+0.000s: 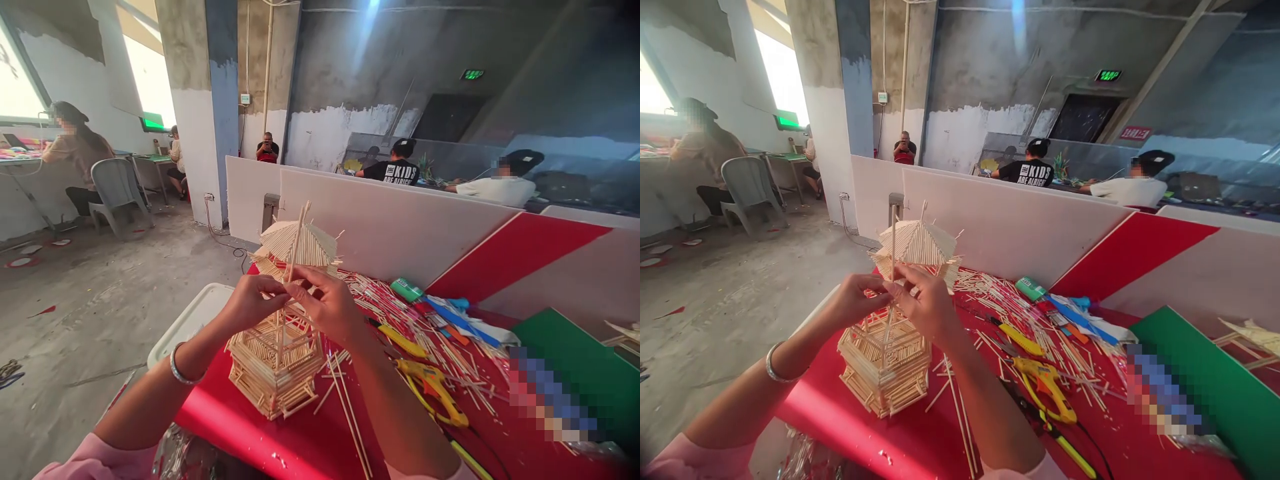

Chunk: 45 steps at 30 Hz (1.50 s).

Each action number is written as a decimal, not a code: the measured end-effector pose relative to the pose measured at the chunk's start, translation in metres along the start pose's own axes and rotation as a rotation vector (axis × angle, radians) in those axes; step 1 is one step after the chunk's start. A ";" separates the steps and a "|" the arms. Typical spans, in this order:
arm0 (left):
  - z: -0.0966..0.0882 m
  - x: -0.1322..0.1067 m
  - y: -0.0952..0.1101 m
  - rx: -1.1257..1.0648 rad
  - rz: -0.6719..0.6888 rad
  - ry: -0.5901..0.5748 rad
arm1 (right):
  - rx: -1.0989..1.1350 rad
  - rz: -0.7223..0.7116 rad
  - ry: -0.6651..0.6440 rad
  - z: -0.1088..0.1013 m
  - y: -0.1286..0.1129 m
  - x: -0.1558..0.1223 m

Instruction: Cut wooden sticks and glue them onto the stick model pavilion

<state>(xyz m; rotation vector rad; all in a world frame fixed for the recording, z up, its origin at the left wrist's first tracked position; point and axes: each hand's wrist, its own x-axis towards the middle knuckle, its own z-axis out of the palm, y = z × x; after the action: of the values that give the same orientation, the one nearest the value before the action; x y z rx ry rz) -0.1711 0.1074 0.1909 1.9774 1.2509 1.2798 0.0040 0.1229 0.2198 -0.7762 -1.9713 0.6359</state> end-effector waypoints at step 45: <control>0.003 0.000 -0.001 0.056 -0.004 0.022 | 0.173 -0.061 0.146 0.026 0.025 0.001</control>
<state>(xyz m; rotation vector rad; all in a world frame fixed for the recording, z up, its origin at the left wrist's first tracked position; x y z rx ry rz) -0.1687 0.1084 0.1885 2.0038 1.3133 1.2814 -0.0126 0.1366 0.1907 -0.6357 -1.7742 0.6838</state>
